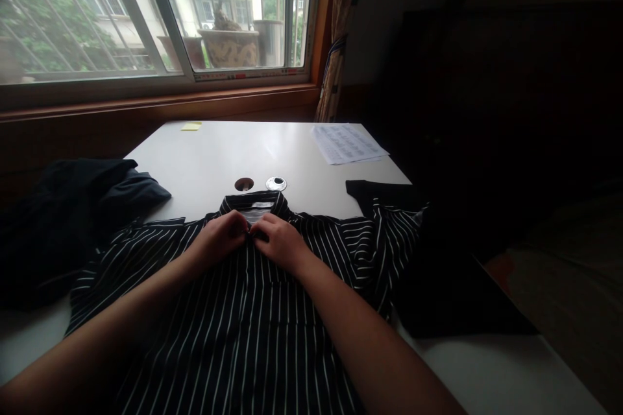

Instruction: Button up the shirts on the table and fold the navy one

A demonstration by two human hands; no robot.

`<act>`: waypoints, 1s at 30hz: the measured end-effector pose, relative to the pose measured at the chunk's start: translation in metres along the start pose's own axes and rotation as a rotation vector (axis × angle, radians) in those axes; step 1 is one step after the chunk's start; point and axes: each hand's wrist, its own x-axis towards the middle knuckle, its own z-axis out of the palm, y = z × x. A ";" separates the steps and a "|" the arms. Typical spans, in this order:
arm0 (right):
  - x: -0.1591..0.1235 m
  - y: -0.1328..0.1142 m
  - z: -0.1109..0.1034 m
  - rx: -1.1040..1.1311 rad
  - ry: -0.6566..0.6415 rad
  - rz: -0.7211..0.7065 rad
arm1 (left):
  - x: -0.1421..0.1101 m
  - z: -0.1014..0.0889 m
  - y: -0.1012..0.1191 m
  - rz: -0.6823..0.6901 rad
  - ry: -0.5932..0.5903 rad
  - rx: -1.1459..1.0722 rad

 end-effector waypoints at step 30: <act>0.001 0.006 -0.017 -0.009 0.371 0.090 | 0.005 -0.014 -0.020 0.146 0.003 0.119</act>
